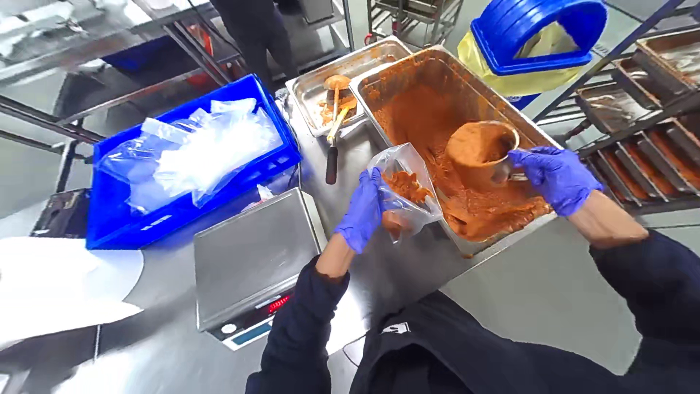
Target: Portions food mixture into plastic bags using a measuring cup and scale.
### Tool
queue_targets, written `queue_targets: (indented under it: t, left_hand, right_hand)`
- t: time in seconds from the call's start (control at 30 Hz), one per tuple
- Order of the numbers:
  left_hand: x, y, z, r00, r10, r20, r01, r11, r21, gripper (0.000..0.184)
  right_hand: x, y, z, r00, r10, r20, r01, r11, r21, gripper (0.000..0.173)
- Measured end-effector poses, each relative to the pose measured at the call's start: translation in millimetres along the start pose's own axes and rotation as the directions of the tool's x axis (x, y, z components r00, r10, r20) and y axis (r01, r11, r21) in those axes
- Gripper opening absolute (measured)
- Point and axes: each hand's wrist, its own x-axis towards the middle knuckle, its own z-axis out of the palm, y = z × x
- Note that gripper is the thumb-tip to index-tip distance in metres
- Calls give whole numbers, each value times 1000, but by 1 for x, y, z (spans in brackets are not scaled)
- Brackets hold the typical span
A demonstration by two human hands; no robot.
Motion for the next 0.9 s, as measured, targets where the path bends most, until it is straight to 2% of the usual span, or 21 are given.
queue_targets:
  t: [0.13,0.2,0.27,0.33,0.4,0.43,0.47,0.57,0.73,0.83,0.9]
  left_hand:
    - [1,-1,2,1000,0,5,0,1000,-20,35]
    - [2,-4,1,1000,11,22,-10,999,-45,34]
    - [2,-7,-1,999,34,43,-31,997,-72,31]
    - [2,-8,-2,998,43,50,-38,995,-94,32]
    - [3,-10,-5,998,42,45,-37,992,-118,32]
    - [3,-12,-6,998,46,48,-39,991,-129,32]
    - [4,-14,-8,997,51,56,-43,990,-135,32]
    - [3,-18,-11,994,73,83,-60,987,-150,33]
    - [5,-25,-16,992,89,94,-79,991,-104,34]
    - [8,-28,-19,994,76,79,-67,991,-115,36]
    - [7,-28,-19,995,67,80,-56,990,-131,36]
  right_hand:
    - [-30,-71,5,951,-307,-38,295,938,-182,19]
    - [-60,-107,15,882,-471,17,431,791,-434,16]
    - [-92,-133,36,782,-599,171,556,547,-626,16]
    - [-111,-134,61,599,-695,398,733,274,-623,16]
    - [-109,-118,82,328,-756,567,859,-11,-512,20]
    - [-108,-110,91,240,-745,622,878,-108,-467,23]
    - [-108,-104,97,193,-715,672,880,-177,-441,25]
    - [-111,-91,106,148,-637,756,853,-305,-424,27]
    - [-117,-84,108,103,-634,766,805,-400,-438,26]
    - [-117,-82,108,68,-656,752,803,-411,-431,27]
    - [-117,-83,109,74,-670,739,835,-364,-413,27]
